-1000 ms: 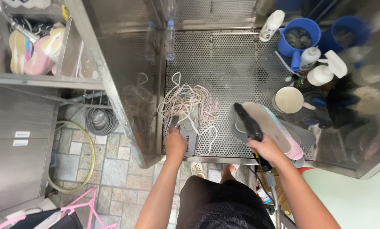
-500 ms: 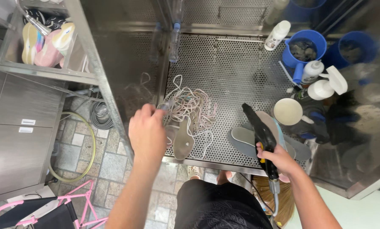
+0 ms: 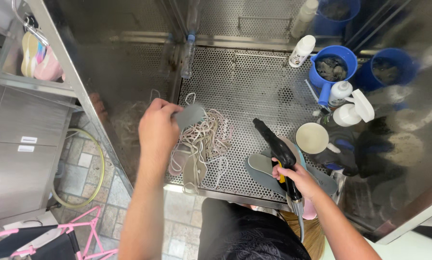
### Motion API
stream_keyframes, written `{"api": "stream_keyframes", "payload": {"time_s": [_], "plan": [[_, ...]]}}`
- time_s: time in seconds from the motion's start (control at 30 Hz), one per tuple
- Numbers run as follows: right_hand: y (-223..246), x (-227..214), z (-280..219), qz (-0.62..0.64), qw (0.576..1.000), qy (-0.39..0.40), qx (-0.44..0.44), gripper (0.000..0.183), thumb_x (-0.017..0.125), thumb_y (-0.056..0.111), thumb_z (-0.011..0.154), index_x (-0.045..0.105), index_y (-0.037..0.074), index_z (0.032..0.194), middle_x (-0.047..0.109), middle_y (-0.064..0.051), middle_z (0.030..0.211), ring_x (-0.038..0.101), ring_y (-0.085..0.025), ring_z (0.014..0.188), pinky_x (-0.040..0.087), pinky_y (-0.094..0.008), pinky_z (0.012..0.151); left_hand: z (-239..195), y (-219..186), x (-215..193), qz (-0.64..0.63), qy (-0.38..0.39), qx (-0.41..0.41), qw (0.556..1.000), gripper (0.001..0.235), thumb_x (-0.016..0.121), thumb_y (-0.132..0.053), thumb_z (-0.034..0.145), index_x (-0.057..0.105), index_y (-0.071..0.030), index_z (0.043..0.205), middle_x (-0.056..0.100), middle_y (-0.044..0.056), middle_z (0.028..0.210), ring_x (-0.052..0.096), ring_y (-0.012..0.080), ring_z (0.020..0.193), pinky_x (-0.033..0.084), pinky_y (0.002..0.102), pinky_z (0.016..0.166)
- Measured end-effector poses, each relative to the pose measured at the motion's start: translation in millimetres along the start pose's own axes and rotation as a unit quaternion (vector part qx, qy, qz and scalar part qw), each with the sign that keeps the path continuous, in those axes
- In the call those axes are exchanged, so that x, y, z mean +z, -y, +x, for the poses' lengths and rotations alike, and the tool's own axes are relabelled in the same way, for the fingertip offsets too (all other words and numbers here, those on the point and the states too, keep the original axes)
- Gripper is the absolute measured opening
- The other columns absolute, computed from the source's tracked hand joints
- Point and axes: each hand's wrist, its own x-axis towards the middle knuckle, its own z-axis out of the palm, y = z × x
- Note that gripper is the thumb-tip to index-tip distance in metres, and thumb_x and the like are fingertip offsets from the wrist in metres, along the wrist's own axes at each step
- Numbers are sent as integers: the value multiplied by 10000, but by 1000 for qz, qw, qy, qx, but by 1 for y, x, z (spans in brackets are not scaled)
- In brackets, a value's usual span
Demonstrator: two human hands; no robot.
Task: The person uses a high-pressure spray gun to clean the soles and uppers of several shoes inside a metal enclosure. They handle the shoes one by one, rotating them to ensure thorough coverage. After spraying, the person moves to a sink area to rinse the shoes under running water and places them into a basin.
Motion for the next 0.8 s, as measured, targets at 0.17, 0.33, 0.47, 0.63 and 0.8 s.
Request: {"api": "stream_keyframes", "payload": {"time_s": [0.17, 0.33, 0.47, 0.63, 0.8], "plan": [[9, 1, -1, -33, 997, -30, -65, 381, 622, 264, 956, 631, 29, 1256, 605, -51, 857, 610, -166, 816, 518, -327, 765, -24, 17, 145, -259, -156, -58, 952, 97, 609, 23, 915, 587, -32, 992, 599, 123, 1018, 590, 266, 984, 480, 371, 934], [27, 17, -9, -74, 989, -95, -90, 278, 666, 282, 936, 640, 16, 1014, 604, -29, 760, 587, -142, 698, 508, -319, 674, -60, 16, 318, -357, -105, -174, 912, 87, 673, -31, 963, 676, -37, 1049, 602, 105, 1119, 581, 259, 1052, 489, 374, 947], [51, 42, -10, -152, 979, -113, -78, 292, 656, 341, 934, 646, 52, 901, 595, -7, 668, 577, -118, 641, 500, -294, 644, -80, 1, 343, -309, 54, -101, 944, 426, 722, -37, 786, 649, -6, 1205, 507, 197, 1269, 523, 356, 1182, 449, 425, 1017], [63, 84, -10, -162, 973, -164, 5, 397, 670, 377, 925, 613, 40, 723, 578, -18, 586, 575, -134, 560, 486, -314, 586, -90, 0, 307, -104, 102, 212, 966, 630, 697, -88, 770, 542, 60, 1362, 452, 249, 1498, 368, 423, 1410, 306, 535, 1140], [62, 113, -8, -167, 962, -211, 54, 471, 680, 388, 919, 575, 35, 624, 568, -34, 548, 561, -147, 500, 471, -321, 514, -86, 5, 295, -60, 277, 242, 928, 695, 683, -148, 823, 467, 116, 1429, 441, 196, 1533, 352, 352, 1488, 283, 503, 1229]]}}
